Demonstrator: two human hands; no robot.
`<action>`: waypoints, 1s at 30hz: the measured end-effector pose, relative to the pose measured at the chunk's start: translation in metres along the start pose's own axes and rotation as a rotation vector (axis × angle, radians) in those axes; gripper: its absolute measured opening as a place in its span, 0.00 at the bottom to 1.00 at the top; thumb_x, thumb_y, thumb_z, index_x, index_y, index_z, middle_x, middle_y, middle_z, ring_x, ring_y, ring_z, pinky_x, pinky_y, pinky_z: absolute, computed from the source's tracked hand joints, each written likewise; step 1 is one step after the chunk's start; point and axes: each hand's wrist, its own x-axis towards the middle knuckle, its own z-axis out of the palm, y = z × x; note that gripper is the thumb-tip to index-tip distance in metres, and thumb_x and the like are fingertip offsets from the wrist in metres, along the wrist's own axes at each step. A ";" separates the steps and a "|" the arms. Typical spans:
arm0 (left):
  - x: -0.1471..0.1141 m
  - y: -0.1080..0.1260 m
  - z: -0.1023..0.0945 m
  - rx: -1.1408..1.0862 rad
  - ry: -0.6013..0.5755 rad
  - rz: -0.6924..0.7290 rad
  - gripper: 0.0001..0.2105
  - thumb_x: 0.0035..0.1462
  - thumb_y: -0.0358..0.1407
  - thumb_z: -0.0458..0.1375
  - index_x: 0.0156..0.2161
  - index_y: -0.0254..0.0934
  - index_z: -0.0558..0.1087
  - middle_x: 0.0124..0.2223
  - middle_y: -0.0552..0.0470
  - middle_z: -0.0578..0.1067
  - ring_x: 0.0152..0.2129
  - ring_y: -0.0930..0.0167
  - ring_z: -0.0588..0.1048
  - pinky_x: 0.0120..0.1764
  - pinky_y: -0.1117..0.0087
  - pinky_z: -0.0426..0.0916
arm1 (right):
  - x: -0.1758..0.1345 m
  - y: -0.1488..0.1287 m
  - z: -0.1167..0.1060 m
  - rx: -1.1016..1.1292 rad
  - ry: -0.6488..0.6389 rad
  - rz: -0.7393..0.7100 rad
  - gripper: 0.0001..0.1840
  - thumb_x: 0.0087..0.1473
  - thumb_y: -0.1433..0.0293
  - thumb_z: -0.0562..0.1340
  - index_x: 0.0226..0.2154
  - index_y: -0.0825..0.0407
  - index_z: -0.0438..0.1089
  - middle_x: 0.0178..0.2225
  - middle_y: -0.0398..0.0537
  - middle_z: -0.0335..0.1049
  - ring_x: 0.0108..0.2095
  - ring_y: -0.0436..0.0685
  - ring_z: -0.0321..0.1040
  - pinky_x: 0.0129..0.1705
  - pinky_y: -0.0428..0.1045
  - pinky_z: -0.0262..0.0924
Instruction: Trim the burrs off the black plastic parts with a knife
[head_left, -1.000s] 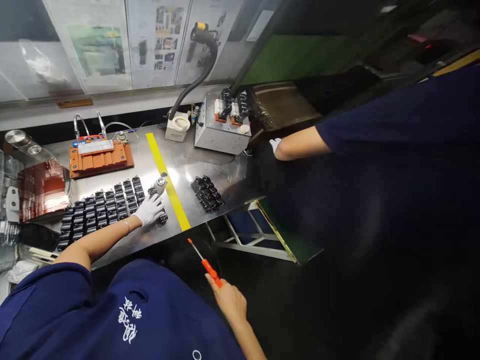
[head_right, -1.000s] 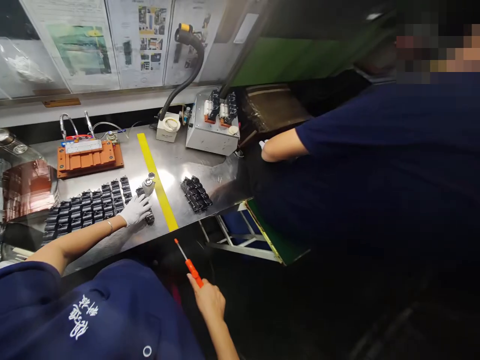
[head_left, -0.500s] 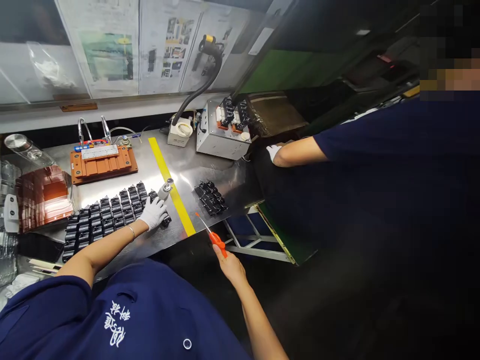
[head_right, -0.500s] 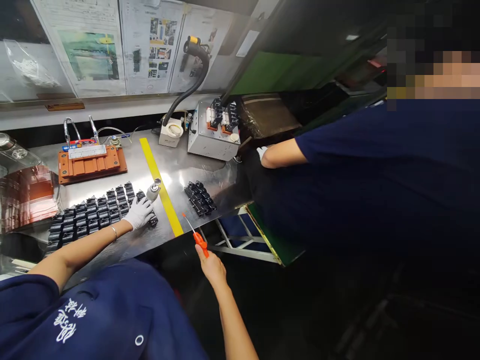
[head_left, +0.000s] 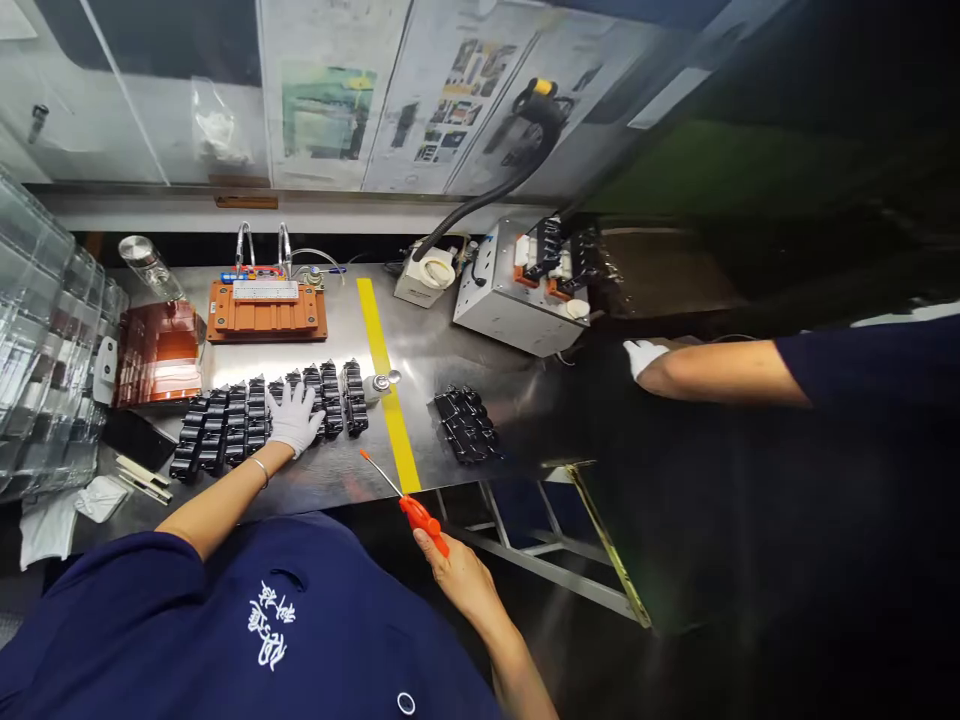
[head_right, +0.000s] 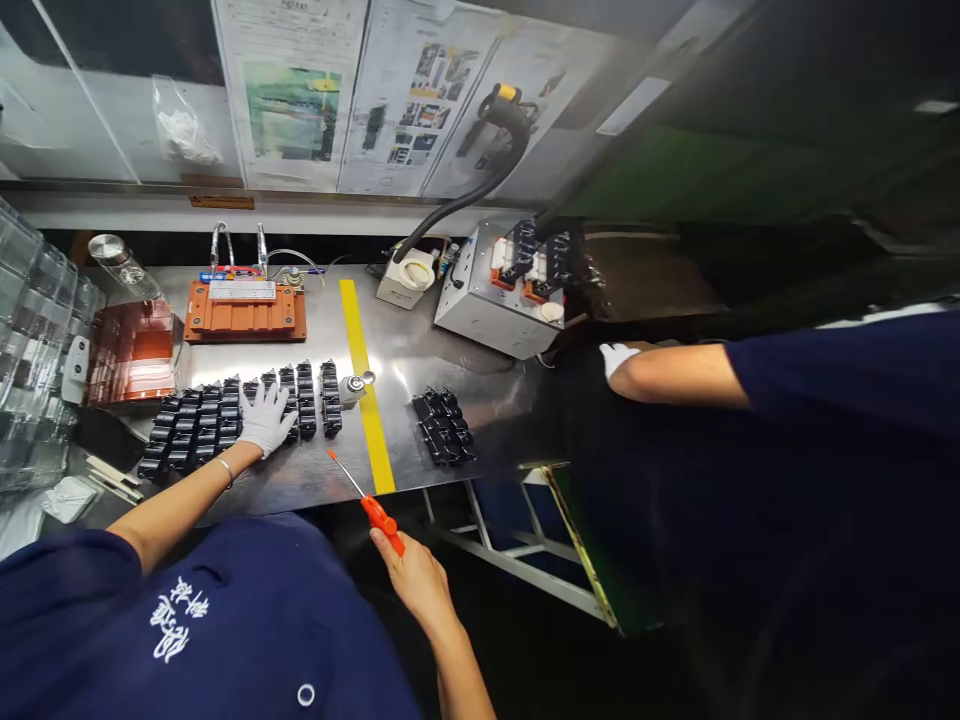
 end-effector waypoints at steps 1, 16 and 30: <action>-0.006 -0.006 -0.003 -0.010 -0.004 0.002 0.25 0.60 0.48 0.50 0.60 0.40 0.66 0.65 0.42 0.63 0.63 0.52 0.54 0.61 0.43 0.43 | 0.002 -0.005 -0.002 -0.013 -0.010 -0.015 0.31 0.57 0.44 0.43 0.27 0.47 0.68 0.29 0.47 0.76 0.32 0.60 0.73 0.31 0.49 0.58; -0.067 -0.113 -0.008 -0.038 0.114 -0.675 0.36 0.60 0.51 0.48 0.63 0.22 0.54 0.56 0.26 0.67 0.50 0.51 0.70 0.47 0.56 0.66 | 0.040 -0.106 -0.008 -0.302 0.008 -0.156 0.30 0.59 0.45 0.44 0.35 0.48 0.71 0.35 0.54 0.77 0.40 0.67 0.74 0.36 0.51 0.58; 0.010 -0.178 -0.079 0.129 0.225 -0.510 0.28 0.61 0.43 0.49 0.63 0.31 0.59 0.65 0.31 0.57 0.62 0.46 0.52 0.55 0.41 0.52 | 0.050 -0.169 -0.022 -0.280 -0.046 -0.408 0.27 0.57 0.44 0.50 0.36 0.47 0.71 0.33 0.47 0.76 0.38 0.63 0.73 0.34 0.48 0.56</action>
